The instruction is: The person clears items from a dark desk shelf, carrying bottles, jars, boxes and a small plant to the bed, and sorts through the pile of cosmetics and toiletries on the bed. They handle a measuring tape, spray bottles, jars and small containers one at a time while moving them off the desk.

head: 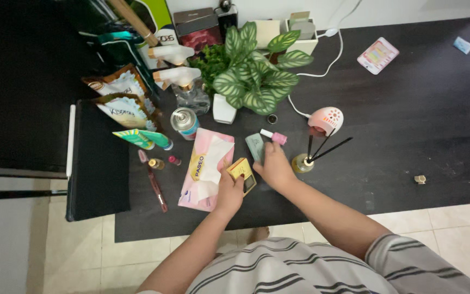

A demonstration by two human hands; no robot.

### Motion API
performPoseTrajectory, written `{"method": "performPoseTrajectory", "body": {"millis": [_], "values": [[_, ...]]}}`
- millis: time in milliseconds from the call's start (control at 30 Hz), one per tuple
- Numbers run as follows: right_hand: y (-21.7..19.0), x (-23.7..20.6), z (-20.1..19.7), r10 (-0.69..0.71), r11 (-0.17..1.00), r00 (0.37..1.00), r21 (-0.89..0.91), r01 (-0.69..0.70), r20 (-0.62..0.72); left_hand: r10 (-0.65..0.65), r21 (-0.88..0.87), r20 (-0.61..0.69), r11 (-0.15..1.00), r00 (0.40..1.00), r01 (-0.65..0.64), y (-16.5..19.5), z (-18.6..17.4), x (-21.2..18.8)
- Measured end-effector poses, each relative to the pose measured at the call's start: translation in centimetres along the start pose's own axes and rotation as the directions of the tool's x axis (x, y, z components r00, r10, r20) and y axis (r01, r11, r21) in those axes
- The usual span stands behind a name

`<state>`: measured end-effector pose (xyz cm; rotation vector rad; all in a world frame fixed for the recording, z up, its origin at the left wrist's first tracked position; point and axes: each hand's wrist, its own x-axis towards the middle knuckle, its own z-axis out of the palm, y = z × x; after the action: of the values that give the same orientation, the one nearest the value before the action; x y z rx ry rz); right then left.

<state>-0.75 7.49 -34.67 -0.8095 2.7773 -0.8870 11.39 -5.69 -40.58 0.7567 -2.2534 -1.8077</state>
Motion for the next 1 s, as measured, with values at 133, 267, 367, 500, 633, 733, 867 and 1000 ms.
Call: {"method": "performPoseTrajectory", "body": {"millis": [133,267,367,500,633,733,867,1000], "values": [[-2.7,-3.5,-3.2,-0.142,0.974,0.988,0.188,0.128,0.067,-0.347,-0.504,0.107,0.789,0.932,0.352,2.7,0.3,0.1],[-3.5,-4.1,-4.7,-0.227,0.955,0.947,0.242,0.171,0.228,-0.333,-0.585,0.215,0.709,0.918,0.394,4.8,-0.5,-0.3],[-1.2,-0.6,-4.1,-0.357,0.921,0.931,0.195,0.337,0.079,-0.247,-0.470,0.237,0.817,0.939,0.334,5.5,-1.1,-0.6],[2.8,3.9,-0.2,-0.163,0.961,0.985,-0.236,0.145,-0.057,-0.249,-0.408,0.231,0.853,0.941,0.326,5.7,-1.5,-1.6],[4.7,5.5,3.0,-0.047,0.895,0.996,-0.440,0.078,0.080,-0.284,-0.372,0.265,0.852,0.922,0.369,5.4,-1.6,-2.0],[4.6,5.9,2.8,0.023,0.955,1.000,-0.296,-0.020,0.006,-0.176,-0.349,0.237,0.902,0.955,0.253,4.8,-1.9,-2.2],[4.1,8.6,1.1,0.162,0.974,0.980,-0.140,-0.178,-0.117,-0.168,-0.322,0.245,0.915,0.955,0.243,4.3,-2.2,-2.4],[4.3,10.4,2.6,0.173,0.962,0.985,-0.211,-0.175,-0.027,-0.212,-0.297,0.261,0.911,0.942,0.287,4.4,-2.5,-2.9]]}}
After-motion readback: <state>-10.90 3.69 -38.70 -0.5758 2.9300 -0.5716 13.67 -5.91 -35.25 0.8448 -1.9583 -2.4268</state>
